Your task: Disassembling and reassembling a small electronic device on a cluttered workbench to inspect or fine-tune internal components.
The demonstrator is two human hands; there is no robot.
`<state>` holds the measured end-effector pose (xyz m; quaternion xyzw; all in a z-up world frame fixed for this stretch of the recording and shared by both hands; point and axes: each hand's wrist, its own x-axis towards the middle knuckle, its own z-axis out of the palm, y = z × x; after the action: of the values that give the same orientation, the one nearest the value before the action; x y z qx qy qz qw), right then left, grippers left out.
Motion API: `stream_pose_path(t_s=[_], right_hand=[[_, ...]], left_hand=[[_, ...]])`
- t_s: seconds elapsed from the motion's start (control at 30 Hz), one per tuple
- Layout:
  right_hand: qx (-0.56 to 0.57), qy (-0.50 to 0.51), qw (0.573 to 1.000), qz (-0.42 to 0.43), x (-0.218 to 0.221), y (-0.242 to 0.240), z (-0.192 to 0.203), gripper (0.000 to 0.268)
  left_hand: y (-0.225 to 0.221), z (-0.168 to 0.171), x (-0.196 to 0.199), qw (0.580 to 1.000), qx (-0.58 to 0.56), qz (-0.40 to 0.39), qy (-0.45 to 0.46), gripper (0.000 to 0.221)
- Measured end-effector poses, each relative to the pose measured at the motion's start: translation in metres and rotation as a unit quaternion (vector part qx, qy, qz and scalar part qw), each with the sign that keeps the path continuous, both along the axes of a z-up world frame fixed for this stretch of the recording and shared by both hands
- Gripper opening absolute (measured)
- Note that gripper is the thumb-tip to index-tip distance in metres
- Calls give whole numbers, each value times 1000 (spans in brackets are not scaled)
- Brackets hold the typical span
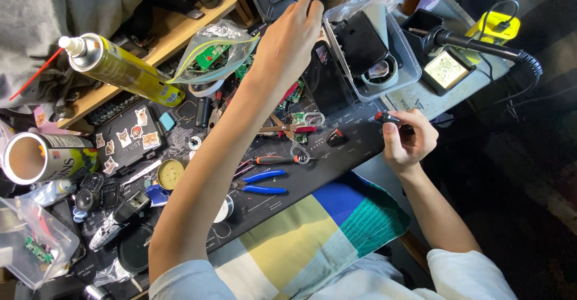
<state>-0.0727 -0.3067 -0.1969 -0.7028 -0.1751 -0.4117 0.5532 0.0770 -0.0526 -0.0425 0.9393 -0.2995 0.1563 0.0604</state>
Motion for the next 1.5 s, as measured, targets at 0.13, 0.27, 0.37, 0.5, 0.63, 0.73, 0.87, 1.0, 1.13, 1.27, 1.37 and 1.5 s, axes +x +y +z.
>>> stream_pose_path(t_s=[0.13,0.27,0.37,0.5,0.63,0.73,0.87,1.0,1.13,1.27,1.37,1.5], right_hand=[[1,-2,1000,4,-2,0,3,24],[3,6,1000,0,-2,2,5,25],[2,8,1000,2,-3,1,4,23],[-4,8,1000,2,-3,1,5,25],[-13,4,1000,1,-2,1,6,25],[-11,11,1000,-4,-3,1,4,25],[-29,7,1000,-2,-2,-1,4,25],[-39,16,999,1,-3,-1,7,23],[-41,15,999,-11,-4,0,7,23],[-43,22,999,-6,-4,-1,7,20],[-45,16,999,-6,-3,-2,5,19],[-40,16,999,-14,-3,0,5,20]], left_hand=[[0,-11,2,1000,-12,-6,3,37],[-1,-20,3,1000,-21,-9,-2,31],[-1,-24,2,1000,-22,-1,14,26],[1,-25,3,1000,-1,4,26,29],[3,-30,5,1000,-11,2,22,18],[2,-29,4,999,-5,5,34,15],[1,-34,6,1000,-6,-4,18,15],[2,-35,6,1000,-2,-10,8,8],[-3,-33,1,999,-10,-9,31,9],[-6,-33,0,1000,0,-3,11,13],[-6,-36,1,1000,0,-4,11,15],[-6,-34,0,1000,8,-16,5,16]])
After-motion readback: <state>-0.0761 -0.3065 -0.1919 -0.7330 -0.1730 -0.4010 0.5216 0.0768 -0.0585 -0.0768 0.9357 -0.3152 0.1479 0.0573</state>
